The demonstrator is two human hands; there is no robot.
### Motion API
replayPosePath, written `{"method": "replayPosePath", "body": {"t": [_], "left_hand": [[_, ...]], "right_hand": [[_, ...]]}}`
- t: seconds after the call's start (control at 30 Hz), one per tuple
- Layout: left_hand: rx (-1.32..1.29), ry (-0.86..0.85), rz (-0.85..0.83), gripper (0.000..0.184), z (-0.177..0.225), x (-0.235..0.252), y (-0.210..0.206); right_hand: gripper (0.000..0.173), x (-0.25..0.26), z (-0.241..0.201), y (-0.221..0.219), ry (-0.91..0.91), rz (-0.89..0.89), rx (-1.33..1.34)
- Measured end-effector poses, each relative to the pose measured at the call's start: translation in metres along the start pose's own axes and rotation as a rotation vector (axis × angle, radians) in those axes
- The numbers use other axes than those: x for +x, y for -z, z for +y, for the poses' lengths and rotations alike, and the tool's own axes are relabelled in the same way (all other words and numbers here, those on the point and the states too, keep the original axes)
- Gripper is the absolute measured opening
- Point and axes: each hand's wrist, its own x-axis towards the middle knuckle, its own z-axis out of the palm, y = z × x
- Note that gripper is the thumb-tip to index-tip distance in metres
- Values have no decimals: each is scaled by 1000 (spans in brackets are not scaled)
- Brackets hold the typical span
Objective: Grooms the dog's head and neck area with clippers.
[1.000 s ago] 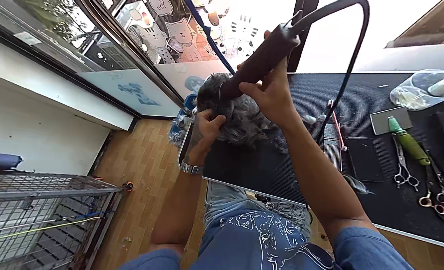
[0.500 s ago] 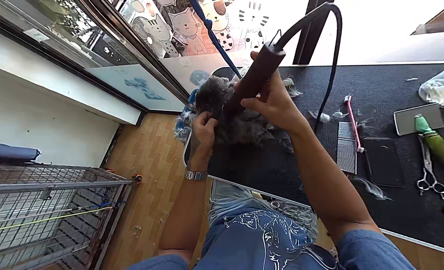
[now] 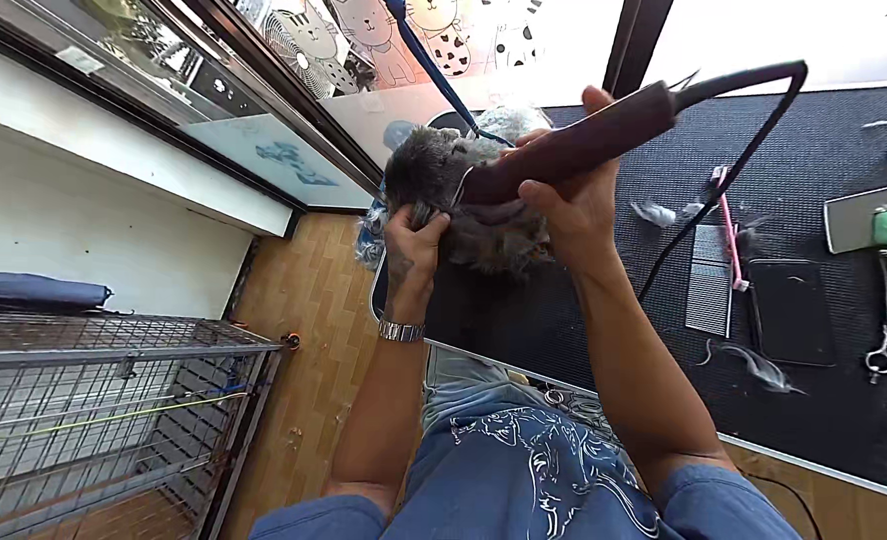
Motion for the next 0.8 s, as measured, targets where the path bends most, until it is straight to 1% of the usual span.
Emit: {"method": "replayPosePath", "body": {"t": [0.07,0.13,0.2,0.37,0.43,0.5,0.57,0.63,0.73,0.8], "left_hand": [[7,15,5,16,6,6,1],[46,3,-32,16,9,6,8],[65,-36,-50,16,8,7,14],[19,-12,-91,10,10,4,23],[-8,-27,-127,10,10,-1,28],[10,-42,-184,10,15,-11,34],[23,-32,-190,8,16,-10,35],[3,-6,-155,4,12,1,32],[17,8,-121,5,12,6,29],[44,-25,-114,4,11,6,28]], "right_hand": [[100,7,-3,-3,-8,58,-76],[101,10,-7,-9,-27,44,-162],[100,14,-7,-17,-10,19,-175],[96,15,1,-26,7,-156,-270],[91,11,2,-25,6,-208,-328],[89,6,1,-22,-26,-256,-370],[89,4,-3,-18,-67,-284,-417],[89,4,-7,-17,-75,-237,-419],[89,4,-5,-22,12,-106,-325],[88,2,-1,-24,28,-122,-356]]}}
